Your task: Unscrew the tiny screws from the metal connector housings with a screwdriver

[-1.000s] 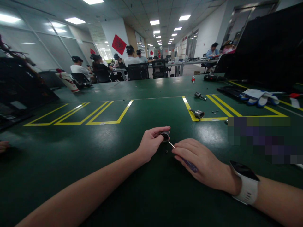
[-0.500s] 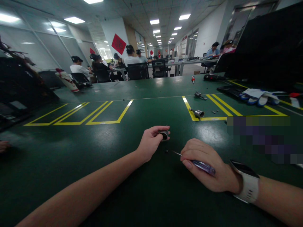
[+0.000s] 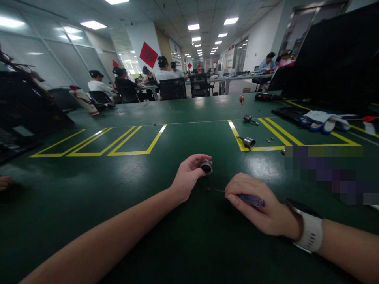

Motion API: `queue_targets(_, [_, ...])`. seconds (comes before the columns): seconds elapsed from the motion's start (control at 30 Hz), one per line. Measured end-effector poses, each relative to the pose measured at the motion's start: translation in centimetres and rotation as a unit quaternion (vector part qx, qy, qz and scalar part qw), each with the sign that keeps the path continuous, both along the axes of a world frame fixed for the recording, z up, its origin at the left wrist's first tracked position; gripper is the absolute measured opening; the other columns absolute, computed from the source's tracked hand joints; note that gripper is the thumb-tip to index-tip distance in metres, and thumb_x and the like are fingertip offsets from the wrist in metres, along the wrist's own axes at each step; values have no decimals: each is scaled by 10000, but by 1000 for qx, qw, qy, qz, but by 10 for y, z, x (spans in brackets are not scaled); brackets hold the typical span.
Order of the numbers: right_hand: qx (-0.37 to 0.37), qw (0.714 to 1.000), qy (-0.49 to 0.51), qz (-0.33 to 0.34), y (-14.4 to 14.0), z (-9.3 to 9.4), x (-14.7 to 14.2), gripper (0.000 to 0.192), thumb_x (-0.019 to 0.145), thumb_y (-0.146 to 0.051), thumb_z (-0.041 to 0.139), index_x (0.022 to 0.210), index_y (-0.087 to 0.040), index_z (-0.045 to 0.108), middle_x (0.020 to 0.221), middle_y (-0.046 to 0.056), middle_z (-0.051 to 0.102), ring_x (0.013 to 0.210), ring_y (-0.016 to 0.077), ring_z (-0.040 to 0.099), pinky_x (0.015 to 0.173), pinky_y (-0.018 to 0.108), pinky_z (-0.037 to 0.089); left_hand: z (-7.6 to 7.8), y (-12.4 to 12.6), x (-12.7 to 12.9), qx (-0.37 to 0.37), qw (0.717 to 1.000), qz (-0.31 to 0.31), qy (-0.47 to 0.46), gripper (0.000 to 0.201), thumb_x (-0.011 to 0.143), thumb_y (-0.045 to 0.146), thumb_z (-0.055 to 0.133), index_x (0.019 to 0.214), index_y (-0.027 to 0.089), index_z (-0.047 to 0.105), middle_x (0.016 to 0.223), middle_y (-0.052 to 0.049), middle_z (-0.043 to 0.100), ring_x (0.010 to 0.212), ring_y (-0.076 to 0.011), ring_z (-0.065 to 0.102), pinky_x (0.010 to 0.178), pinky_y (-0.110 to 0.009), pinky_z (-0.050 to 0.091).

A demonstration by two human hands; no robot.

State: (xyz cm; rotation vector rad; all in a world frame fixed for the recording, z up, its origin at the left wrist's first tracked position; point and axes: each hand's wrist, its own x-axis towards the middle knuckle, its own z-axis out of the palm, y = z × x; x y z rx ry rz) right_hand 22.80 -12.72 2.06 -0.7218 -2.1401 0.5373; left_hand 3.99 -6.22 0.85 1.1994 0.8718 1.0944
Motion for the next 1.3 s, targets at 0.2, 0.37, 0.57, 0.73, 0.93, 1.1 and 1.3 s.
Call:
queue_targets(0.2, [-8,1000,-8,0,1,1,-1,122,867,-172,457,828,-171,573,740,35,602,698,151,553,654,302,444,-1,-1,0,3,1000,4,-4,317,617,28,601,904,162,613,1060,-59,647,1021,-217,582,930,-434,448])
queue_targets(0.37, [-21,1000,-10,6,1,1,-1,117,867,-166,462,829,-169,573,747,37,603,702,149,548,658,303,440,-2,0,0,7,1000,0,0,306,621,26,588,894,164,605,1074,-59,641,1024,-218,584,931,-443,445])
queue_targets(0.57, [-26,999,-26,3,1,2,-3,123,873,-169,456,838,-173,574,741,39,604,696,150,543,652,305,435,-2,0,1,-1,1000,11,-2,285,612,37,618,868,160,608,1069,-61,645,1005,-211,589,930,-434,445])
queue_targets(0.73, [2,1000,-4,-7,0,6,-1,165,865,-177,441,744,-176,553,643,22,563,611,142,513,586,293,408,-4,1,-1,6,1000,6,-1,312,615,38,623,900,165,648,1071,-59,651,1002,-208,592,948,-432,434])
queue_targets(0.93, [-16,999,7,-38,0,6,-4,189,871,-188,437,712,-175,538,623,18,556,585,136,505,564,286,399,-4,1,-3,10,1000,2,24,357,659,79,632,999,181,667,1057,-59,669,991,-202,604,952,-408,432])
queue_targets(1.1, [-4,999,15,-41,0,4,-5,160,874,-179,443,769,-171,563,664,28,585,623,144,529,588,294,426,-1,-1,-2,16,1000,1,22,379,674,90,640,1042,182,663,1026,-56,685,974,-191,616,952,-389,435])
queue_targets(1.3, [53,996,29,-69,-1,1,-3,132,864,-141,470,931,-180,576,845,61,640,795,173,589,709,329,487,-1,-2,-3,21,999,-5,35,392,696,81,623,1073,186,651,1027,-54,688,974,-190,619,939,-383,452])
